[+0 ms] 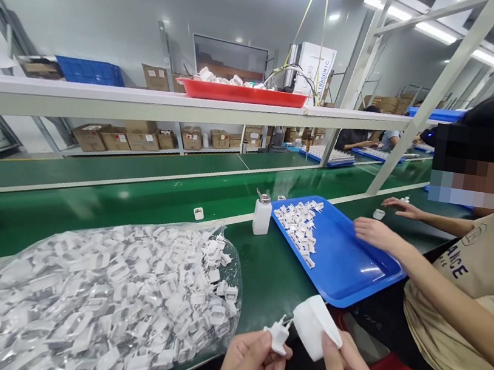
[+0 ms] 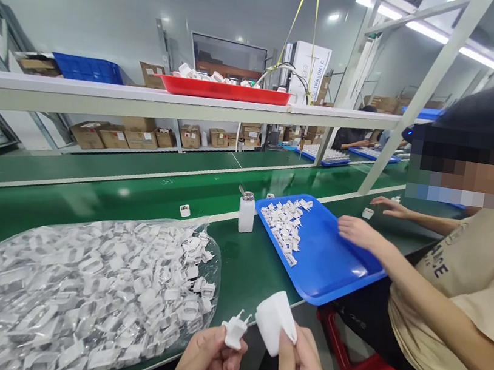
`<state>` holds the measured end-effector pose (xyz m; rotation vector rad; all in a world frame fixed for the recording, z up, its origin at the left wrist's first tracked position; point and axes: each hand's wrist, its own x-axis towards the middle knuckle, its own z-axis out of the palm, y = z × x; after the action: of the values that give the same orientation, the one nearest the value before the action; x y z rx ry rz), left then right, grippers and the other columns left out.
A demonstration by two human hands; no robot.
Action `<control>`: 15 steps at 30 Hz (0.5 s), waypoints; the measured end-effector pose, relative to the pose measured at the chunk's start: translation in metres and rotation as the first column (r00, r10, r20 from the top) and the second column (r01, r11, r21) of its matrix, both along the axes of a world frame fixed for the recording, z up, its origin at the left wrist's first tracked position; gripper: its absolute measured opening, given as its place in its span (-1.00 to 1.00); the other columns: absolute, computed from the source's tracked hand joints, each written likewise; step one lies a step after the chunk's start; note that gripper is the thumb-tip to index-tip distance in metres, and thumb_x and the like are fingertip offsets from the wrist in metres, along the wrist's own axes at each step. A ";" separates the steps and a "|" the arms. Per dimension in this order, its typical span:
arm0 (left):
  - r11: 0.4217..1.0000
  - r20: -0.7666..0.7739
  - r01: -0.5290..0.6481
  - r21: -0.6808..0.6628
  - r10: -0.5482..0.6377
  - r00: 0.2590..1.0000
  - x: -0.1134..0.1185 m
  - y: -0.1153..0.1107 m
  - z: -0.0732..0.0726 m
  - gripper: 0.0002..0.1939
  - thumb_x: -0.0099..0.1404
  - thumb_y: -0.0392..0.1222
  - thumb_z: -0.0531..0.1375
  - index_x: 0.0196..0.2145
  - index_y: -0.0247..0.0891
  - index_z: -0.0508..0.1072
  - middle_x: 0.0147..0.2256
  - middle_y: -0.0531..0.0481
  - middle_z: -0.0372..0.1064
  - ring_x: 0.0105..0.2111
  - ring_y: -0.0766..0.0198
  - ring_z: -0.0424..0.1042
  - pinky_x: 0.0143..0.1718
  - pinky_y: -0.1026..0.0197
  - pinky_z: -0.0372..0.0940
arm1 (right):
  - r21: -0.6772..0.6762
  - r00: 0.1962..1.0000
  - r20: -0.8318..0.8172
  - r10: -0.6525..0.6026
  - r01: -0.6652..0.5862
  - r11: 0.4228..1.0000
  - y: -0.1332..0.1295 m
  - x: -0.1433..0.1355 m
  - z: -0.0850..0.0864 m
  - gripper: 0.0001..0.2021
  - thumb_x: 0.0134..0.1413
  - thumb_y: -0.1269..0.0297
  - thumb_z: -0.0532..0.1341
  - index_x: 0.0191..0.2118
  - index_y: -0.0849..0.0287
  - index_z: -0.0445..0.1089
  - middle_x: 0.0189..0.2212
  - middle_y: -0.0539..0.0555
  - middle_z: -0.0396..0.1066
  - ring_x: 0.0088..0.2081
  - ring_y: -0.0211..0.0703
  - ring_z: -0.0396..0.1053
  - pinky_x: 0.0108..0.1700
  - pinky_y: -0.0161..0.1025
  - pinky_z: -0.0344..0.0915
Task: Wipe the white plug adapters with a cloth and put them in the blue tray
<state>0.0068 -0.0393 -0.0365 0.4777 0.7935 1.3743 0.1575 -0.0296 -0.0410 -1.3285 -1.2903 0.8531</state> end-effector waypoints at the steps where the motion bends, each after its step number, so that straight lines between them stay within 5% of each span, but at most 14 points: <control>1: 0.999 -0.098 -0.019 0.031 0.022 0.995 -0.001 0.000 0.000 -0.48 0.02 0.23 0.47 -0.44 -0.38 0.69 -0.56 -0.12 0.46 -0.58 0.39 0.27 -0.51 0.33 0.15 | -0.070 0.993 -0.096 0.064 -0.071 0.995 0.004 0.002 -0.002 -0.57 0.20 -0.03 0.29 0.02 0.17 0.59 -0.40 0.05 0.53 -0.45 -0.21 0.46 -0.36 -0.43 0.42; 4: 0.970 -0.478 -0.137 0.202 0.220 0.850 -0.001 -0.002 0.001 -0.63 -0.03 0.04 0.53 -0.32 -0.26 0.73 -0.43 -0.18 0.57 -0.47 0.19 0.41 -0.38 0.21 0.29 | -0.140 0.859 -0.436 0.269 -0.360 0.922 0.013 0.001 -0.008 -0.56 0.17 -0.03 0.33 0.03 0.16 0.59 -0.31 0.16 0.61 -0.33 -0.03 0.55 -0.14 -0.18 0.51; 7: 0.920 -0.666 -0.197 0.340 0.383 0.640 -0.001 -0.003 -0.001 -0.73 0.03 -0.17 0.50 -0.25 -0.09 0.73 -0.34 -0.16 0.62 -0.33 0.03 0.47 -0.20 0.12 0.33 | -0.174 0.813 -0.540 0.217 -0.360 0.917 0.016 0.001 -0.008 -0.59 0.17 -0.03 0.32 -0.02 0.15 0.61 -0.26 0.21 0.63 -0.26 0.03 0.58 -0.08 -0.10 0.51; 9: 0.907 -0.671 -0.212 0.364 0.413 0.616 0.000 -0.003 -0.005 -0.74 0.07 -0.22 0.47 -0.22 -0.06 0.72 -0.31 -0.15 0.63 -0.29 -0.01 0.48 -0.16 0.10 0.33 | -0.149 0.907 -0.384 0.174 -0.247 0.957 0.017 0.003 -0.004 -0.61 0.22 0.01 0.29 0.03 0.14 0.59 -0.19 0.21 0.62 -0.21 0.00 0.58 -0.11 -0.19 0.52; 11: 0.894 -0.636 -0.223 0.388 0.435 0.638 0.001 -0.002 -0.010 -0.75 0.08 -0.25 0.47 -0.23 -0.07 0.72 -0.32 -0.16 0.63 -0.30 0.00 0.48 -0.17 0.11 0.30 | 0.051 0.971 -0.057 0.233 -0.230 0.972 0.017 0.008 0.002 -0.65 0.26 0.10 0.27 0.08 0.10 0.56 -0.13 0.19 0.59 -0.17 -0.05 0.57 -0.18 -0.31 0.50; 13: 0.890 -0.605 -0.213 0.404 0.434 0.667 0.002 0.001 -0.014 -0.82 0.08 -0.28 0.47 -0.32 -0.08 0.72 -0.39 -0.15 0.60 -0.36 0.03 0.45 -0.22 0.14 0.26 | 0.251 0.901 0.273 0.337 -0.405 0.879 0.017 0.016 0.007 -0.70 0.28 0.23 0.24 0.08 0.05 0.56 -0.16 0.17 0.56 -0.21 -0.11 0.56 -0.24 -0.39 0.48; 15: 0.914 -0.645 -0.146 0.380 0.375 0.666 0.004 0.007 -0.018 -0.87 0.13 -0.27 0.45 -0.33 -0.08 0.72 -0.40 -0.15 0.58 -0.37 0.04 0.43 -0.23 0.14 0.25 | 0.297 0.816 0.428 0.389 -0.533 0.792 0.019 0.031 0.005 -0.70 0.30 0.28 0.19 0.05 0.03 0.57 -0.25 0.14 0.55 -0.29 -0.16 0.56 -0.27 -0.41 0.48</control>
<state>0.0107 -0.0319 -0.0544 1.2283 1.3333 1.6018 0.1887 -0.0105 -0.0356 -0.8457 -2.0165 0.6346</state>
